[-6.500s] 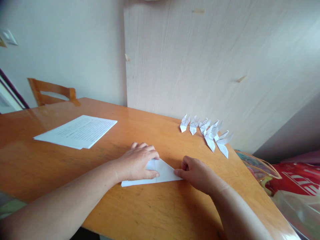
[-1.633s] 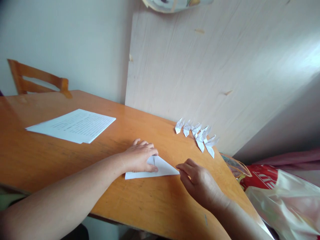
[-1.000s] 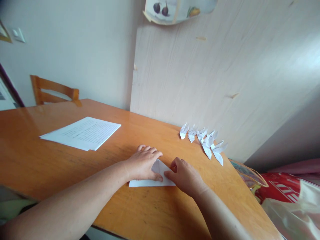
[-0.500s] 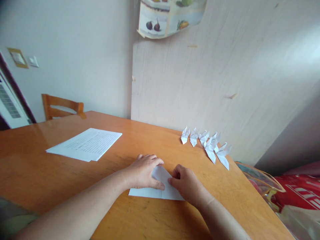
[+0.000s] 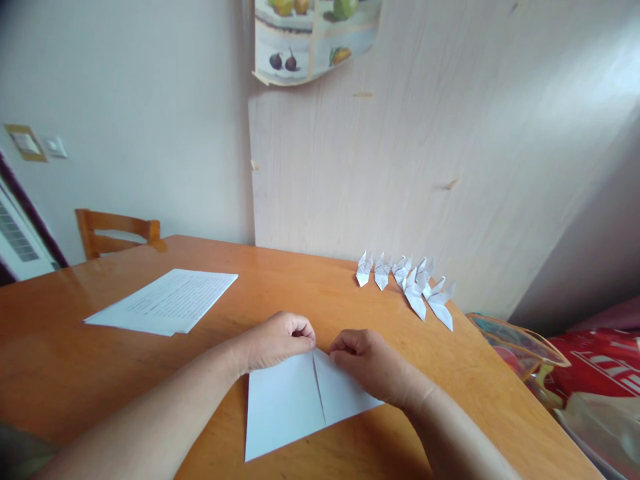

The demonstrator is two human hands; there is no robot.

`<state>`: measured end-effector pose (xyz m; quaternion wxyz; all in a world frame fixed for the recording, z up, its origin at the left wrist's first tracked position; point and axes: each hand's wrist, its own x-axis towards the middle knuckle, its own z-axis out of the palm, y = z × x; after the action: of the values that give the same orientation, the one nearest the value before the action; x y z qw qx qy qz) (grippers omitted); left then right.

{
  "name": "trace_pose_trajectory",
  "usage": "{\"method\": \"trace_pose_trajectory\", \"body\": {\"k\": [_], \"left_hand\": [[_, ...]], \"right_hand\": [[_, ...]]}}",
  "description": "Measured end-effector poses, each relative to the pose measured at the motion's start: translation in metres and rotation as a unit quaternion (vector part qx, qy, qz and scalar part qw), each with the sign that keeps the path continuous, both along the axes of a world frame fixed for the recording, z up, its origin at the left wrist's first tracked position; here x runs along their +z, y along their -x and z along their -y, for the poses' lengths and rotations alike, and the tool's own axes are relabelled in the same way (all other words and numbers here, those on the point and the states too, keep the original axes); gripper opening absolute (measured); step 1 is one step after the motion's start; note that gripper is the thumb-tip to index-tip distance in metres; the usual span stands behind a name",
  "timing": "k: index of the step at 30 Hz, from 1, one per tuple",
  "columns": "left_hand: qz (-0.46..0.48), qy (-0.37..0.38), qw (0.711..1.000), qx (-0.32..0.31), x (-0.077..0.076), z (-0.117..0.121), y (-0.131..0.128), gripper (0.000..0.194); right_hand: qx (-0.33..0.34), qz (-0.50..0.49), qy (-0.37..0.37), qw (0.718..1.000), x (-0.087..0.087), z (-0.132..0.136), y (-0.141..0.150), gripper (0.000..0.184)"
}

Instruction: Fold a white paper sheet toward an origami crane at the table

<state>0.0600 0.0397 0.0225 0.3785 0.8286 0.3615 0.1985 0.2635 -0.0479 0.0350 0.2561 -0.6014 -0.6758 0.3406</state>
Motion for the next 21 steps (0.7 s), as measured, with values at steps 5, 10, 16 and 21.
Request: {"method": "trace_pose_trajectory", "body": {"k": [5,10,16,21], "left_hand": [[0.035,0.015,0.999,-0.013,0.001,0.008,-0.005,0.018],[0.051,0.028,0.998,-0.014,0.004,0.011,-0.006,0.017],[0.062,0.046,0.997,0.001,0.009,0.007,-0.001,0.019],[0.112,0.089,0.989,0.021,0.012,-0.004,0.010,0.022]], "right_hand": [[-0.011,0.004,-0.029,1.000,0.003,-0.002,0.013,0.018],[-0.031,-0.004,-0.022,0.999,0.001,-0.005,0.016,0.017],[-0.051,-0.006,0.013,0.999,0.004,-0.004,0.008,0.014],[-0.073,-0.027,0.010,0.997,0.005,-0.004,-0.011,0.013]]}}
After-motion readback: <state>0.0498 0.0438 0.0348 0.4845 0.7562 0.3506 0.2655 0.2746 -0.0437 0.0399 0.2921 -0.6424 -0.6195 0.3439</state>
